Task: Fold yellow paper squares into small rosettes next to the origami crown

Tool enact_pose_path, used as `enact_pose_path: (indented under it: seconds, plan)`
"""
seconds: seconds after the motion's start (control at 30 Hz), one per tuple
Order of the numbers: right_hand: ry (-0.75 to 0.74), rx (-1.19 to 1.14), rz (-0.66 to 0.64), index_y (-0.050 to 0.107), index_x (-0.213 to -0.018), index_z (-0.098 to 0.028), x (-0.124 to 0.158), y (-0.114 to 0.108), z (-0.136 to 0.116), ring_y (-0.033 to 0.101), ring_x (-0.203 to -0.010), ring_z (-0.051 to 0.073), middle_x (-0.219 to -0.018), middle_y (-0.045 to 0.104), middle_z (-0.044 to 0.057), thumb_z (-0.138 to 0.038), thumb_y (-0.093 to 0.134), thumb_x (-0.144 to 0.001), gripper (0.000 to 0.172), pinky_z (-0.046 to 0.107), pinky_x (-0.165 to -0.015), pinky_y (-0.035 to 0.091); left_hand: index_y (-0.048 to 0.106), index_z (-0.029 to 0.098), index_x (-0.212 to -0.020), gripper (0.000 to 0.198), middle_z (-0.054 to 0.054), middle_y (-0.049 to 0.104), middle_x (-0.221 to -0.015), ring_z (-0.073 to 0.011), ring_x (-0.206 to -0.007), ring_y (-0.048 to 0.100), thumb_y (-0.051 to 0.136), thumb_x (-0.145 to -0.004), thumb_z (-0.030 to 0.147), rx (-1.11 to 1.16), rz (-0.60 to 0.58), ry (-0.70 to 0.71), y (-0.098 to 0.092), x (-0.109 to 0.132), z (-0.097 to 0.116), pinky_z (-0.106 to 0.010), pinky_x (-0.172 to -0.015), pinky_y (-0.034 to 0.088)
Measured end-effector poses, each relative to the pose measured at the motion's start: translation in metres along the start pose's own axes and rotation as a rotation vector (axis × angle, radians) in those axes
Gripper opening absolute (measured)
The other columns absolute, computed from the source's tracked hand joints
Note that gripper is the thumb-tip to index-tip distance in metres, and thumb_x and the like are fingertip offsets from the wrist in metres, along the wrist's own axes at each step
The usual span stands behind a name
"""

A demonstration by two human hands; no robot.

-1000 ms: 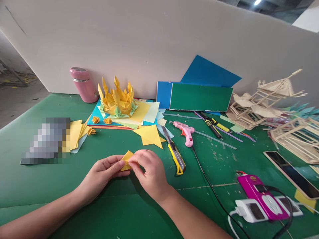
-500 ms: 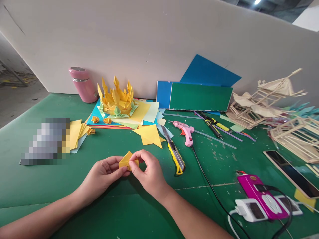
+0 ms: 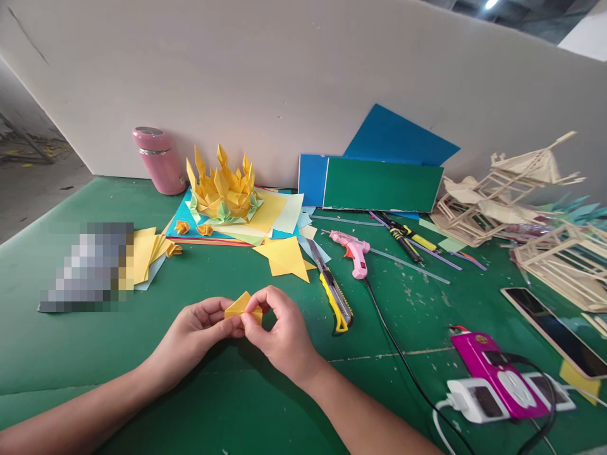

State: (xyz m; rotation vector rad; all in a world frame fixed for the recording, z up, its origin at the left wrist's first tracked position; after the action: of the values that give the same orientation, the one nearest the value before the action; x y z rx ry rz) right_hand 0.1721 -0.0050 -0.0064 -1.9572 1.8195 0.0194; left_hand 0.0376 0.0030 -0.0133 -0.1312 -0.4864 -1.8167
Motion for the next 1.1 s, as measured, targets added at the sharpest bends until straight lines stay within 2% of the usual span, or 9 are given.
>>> enact_pose_path:
  seconds: [0.13,0.23,0.37,0.53,0.73,0.87,1.0,1.1]
  plan:
    - [0.087,-0.155,0.002,0.049,-0.079,-0.022,0.0,0.0,0.005,0.052,-0.07,0.014,-0.076,0.05,-0.002,-0.022,0.055,-0.078,0.007,0.026,-0.064,0.048,0.068,0.015,-0.07,0.032,-0.001,0.073,-0.065,-0.0144,-0.062,0.066,0.083,-0.055,0.039,0.018,-0.038,-0.002,0.0,-0.001,0.001,-0.027,-0.068,0.054]
    - [0.19,-0.312,-0.015,0.047,-0.092,-0.023,-0.003,-0.001,0.012,0.051,-0.065,0.012,-0.073,0.048,-0.004,-0.028,0.062,-0.074,0.024,0.025,-0.062,0.048,0.069,0.015,-0.072,0.033,-0.001,0.073,-0.066,-0.014,-0.063,0.066,0.083,-0.055,0.039,-0.014,-0.03,0.01,-0.002,-0.002,0.001,-0.025,-0.066,0.053]
    - [0.272,-0.324,-0.078,0.053,-0.079,-0.021,-0.006,-0.003,0.016,0.051,-0.063,0.012,-0.07,0.051,-0.003,-0.039,0.067,-0.073,0.025,0.024,-0.06,0.046,0.067,0.015,-0.074,0.033,-0.001,0.073,-0.068,-0.0145,-0.063,0.067,0.082,-0.058,0.04,-0.024,0.017,0.04,-0.006,-0.004,0.0,-0.025,-0.064,0.053]
    - [0.246,-0.37,-0.059,0.061,-0.08,-0.02,-0.007,-0.007,0.014,0.052,-0.063,0.013,-0.068,0.054,-0.001,-0.049,0.058,-0.081,0.029,0.025,-0.061,0.048,0.054,0.02,-0.084,0.04,0.002,0.072,-0.065,-0.014,-0.06,0.067,0.08,-0.06,0.04,0.022,0.066,0.107,-0.007,-0.004,0.005,-0.026,-0.064,0.053]
    - [0.191,-0.384,-0.067,0.064,-0.076,-0.021,-0.007,-0.005,0.012,0.059,-0.076,0.015,-0.081,0.058,0.002,-0.043,0.066,-0.077,0.022,0.028,-0.07,0.053,0.046,0.022,-0.08,0.036,0.006,0.066,-0.059,-0.012,-0.057,0.063,0.076,-0.066,0.037,-0.036,0.081,0.199,-0.009,-0.005,0.006,-0.024,-0.06,0.05]
    - [0.181,-0.426,-0.091,0.067,-0.076,-0.021,-0.006,-0.004,0.011,0.062,-0.087,0.017,-0.093,0.062,0.005,-0.038,0.068,-0.077,0.017,0.03,-0.077,0.055,0.05,0.021,-0.082,0.032,0.006,0.061,-0.076,-0.008,-0.056,0.059,0.076,-0.066,0.031,-0.019,0.107,0.296,-0.011,-0.005,0.006,-0.022,-0.056,0.051]
    - [0.169,-0.446,-0.119,0.068,-0.078,-0.022,-0.005,-0.002,0.007,0.064,-0.08,0.016,-0.089,0.065,0.004,-0.037,0.068,-0.077,0.015,0.031,-0.075,0.057,0.051,0.02,-0.083,0.027,0.002,0.057,-0.097,-0.0056,-0.055,0.058,0.073,-0.069,0.026,-0.03,0.102,0.32,-0.01,-0.004,0.005,-0.023,-0.055,0.051]
    - [0.141,-0.423,-0.112,0.067,-0.074,-0.022,-0.004,-0.002,0.005,0.065,-0.078,0.016,-0.087,0.066,0.004,-0.037,0.068,-0.077,0.016,0.03,-0.071,0.058,0.052,0.02,-0.082,0.028,0.001,0.056,-0.099,-0.0062,-0.057,0.057,0.075,-0.066,0.024,-0.028,0.113,0.314,-0.011,-0.004,0.006,-0.023,-0.056,0.052]
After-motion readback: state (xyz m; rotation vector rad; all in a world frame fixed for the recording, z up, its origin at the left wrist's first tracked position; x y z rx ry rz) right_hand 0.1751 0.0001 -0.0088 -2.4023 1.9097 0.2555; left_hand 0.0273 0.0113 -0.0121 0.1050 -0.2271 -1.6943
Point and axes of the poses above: each hand's wrist, its own x-axis away from the middle knuckle, its own y-axis out of the palm, z = x × y, the point moved 4 cm from there along -x, towards the middle knuckle
